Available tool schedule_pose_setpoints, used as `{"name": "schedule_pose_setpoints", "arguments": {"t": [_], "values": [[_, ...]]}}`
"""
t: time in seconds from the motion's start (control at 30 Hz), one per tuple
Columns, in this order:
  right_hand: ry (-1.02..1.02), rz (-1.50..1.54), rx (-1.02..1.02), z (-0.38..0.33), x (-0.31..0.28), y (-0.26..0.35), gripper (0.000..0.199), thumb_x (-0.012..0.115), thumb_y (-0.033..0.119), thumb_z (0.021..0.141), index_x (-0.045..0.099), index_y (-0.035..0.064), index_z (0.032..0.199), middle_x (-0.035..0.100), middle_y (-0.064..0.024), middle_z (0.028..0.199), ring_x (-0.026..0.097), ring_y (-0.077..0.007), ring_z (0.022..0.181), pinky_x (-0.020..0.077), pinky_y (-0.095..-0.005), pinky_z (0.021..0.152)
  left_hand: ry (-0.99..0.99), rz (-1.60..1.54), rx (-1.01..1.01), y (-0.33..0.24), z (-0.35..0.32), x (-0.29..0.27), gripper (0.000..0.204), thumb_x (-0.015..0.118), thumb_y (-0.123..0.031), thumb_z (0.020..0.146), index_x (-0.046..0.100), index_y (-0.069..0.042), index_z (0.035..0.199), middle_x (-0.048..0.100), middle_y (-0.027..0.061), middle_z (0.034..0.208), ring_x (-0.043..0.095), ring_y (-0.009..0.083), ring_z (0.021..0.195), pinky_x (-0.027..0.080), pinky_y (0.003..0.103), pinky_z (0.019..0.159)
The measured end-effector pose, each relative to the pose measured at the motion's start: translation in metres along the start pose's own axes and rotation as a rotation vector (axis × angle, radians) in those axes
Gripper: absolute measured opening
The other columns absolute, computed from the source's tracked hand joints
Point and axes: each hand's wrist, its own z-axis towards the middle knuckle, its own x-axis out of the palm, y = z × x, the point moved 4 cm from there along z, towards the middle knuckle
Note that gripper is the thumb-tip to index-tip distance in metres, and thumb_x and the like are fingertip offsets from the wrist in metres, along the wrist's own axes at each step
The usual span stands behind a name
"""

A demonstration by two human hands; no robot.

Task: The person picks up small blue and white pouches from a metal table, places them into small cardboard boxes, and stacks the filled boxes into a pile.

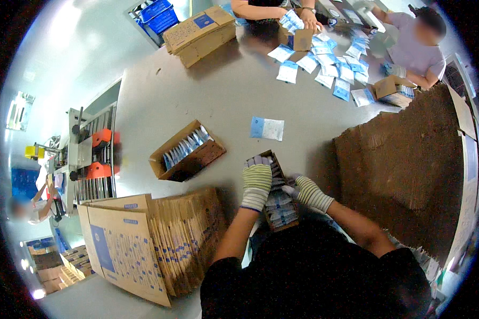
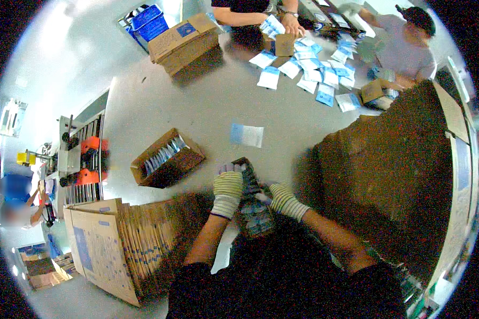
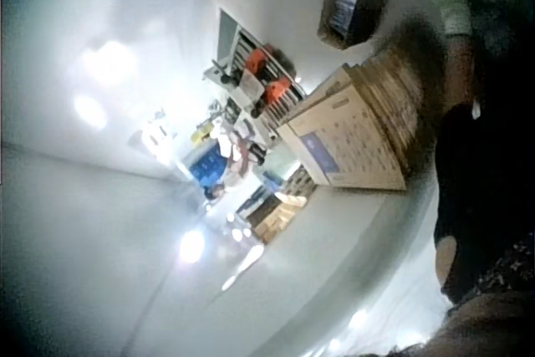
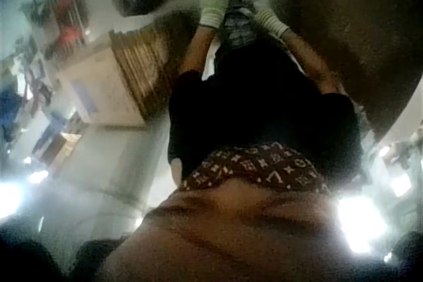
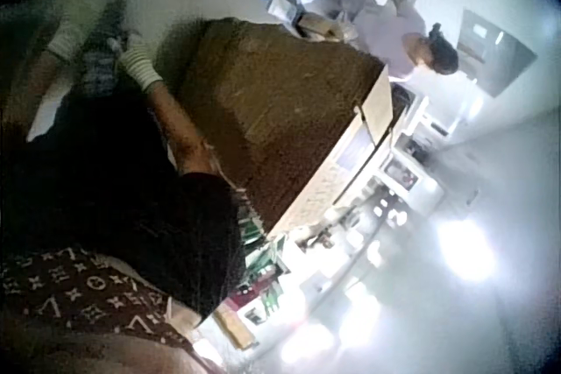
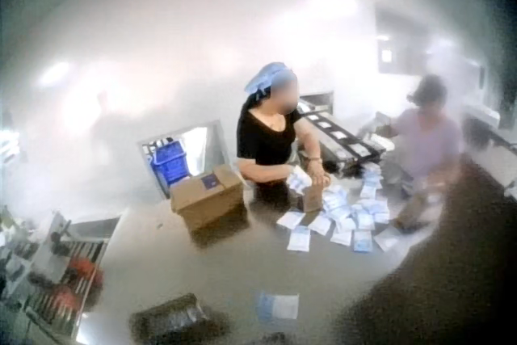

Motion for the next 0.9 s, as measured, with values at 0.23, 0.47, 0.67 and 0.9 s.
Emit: {"name": "schedule_pose_setpoints", "arguments": {"t": [0.23, 0.47, 0.67, 0.9], "values": [[0.068, 0.094, -0.023, -0.002, -0.009, 0.013, 0.051, 0.053, 0.040, 0.081, 0.049, 0.0004, 0.114, 0.057, -0.0216, 0.103, 0.054, -0.0325, 0.097, 0.0416, -0.0373, 0.085, 0.339, -0.098, 0.017, 0.004, 0.031, 0.064, 0.018, 0.049, -0.016, 0.078, 0.061, -0.006, 0.087, 0.061, 0.0205, 0.091, 0.061, 0.0306, 0.082, 0.048, 0.042, 0.066], [0.073, -0.055, -0.021, 0.001, -0.008, 0.003, 0.048, 0.050, 0.039, 0.083, 0.048, 0.0018, 0.114, 0.054, -0.0213, 0.108, 0.052, -0.0342, 0.099, 0.0410, -0.0377, 0.086, 0.553, -0.062, 0.130, -0.016, 0.014, 0.045, 0.023, 0.055, -0.019, 0.075, 0.061, -0.002, 0.089, 0.062, 0.0172, 0.089, 0.060, 0.0326, 0.081, 0.049, 0.040, 0.068], [0.096, 0.022, -0.022, 0.008, -0.016, 0.029, 0.046, 0.048, 0.039, 0.083, 0.048, 0.0039, 0.113, 0.054, -0.0213, 0.106, 0.052, -0.0358, 0.096, 0.0411, -0.0401, 0.085, -0.315, -0.101, -0.160, 0.076, 0.028, -0.042, 0.030, 0.057, -0.025, 0.070, 0.058, -0.004, 0.091, 0.059, 0.0131, 0.085, 0.057, 0.0287, 0.081, 0.042, 0.042, 0.077], [0.165, -0.094, 0.034, 0.022, -0.009, 0.017, 0.057, 0.052, 0.047, 0.078, 0.048, 0.0003, 0.112, 0.053, -0.0223, 0.107, 0.051, -0.0369, 0.099, 0.0401, -0.0403, 0.086, 0.127, 0.044, -0.538, 0.161, 0.046, -0.025, 0.029, 0.059, -0.027, 0.070, 0.061, -0.003, 0.085, 0.062, 0.0155, 0.086, 0.060, 0.0290, 0.080, 0.048, 0.041, 0.069]]}}
